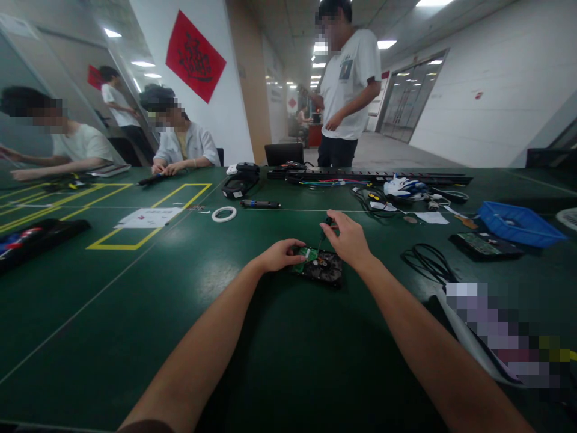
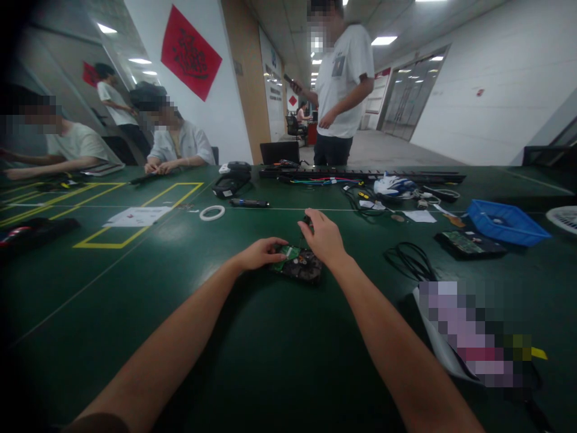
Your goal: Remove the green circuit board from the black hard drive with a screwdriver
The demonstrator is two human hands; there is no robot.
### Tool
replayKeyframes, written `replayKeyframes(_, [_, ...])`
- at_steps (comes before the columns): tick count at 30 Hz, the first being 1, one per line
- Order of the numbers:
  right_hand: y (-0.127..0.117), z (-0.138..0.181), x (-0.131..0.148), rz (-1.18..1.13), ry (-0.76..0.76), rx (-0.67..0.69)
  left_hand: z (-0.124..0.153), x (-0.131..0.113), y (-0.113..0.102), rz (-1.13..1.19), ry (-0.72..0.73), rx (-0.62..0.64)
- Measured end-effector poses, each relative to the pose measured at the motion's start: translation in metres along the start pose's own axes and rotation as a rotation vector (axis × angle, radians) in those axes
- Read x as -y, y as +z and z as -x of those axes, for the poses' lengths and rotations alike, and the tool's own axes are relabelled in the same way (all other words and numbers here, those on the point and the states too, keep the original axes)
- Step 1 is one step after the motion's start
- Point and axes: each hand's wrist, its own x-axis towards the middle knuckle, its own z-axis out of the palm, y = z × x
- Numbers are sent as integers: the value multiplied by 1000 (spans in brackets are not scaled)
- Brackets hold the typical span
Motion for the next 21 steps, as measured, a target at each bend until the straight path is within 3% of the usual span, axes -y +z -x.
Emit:
replayKeyframes(13, [1, -1, 0, 6, -12, -75, 0, -1, -1, -12, -3, 13])
replayKeyframes(21, [-1, 0, 2, 24, -17, -37, 1, -2, -1, -4, -2, 9])
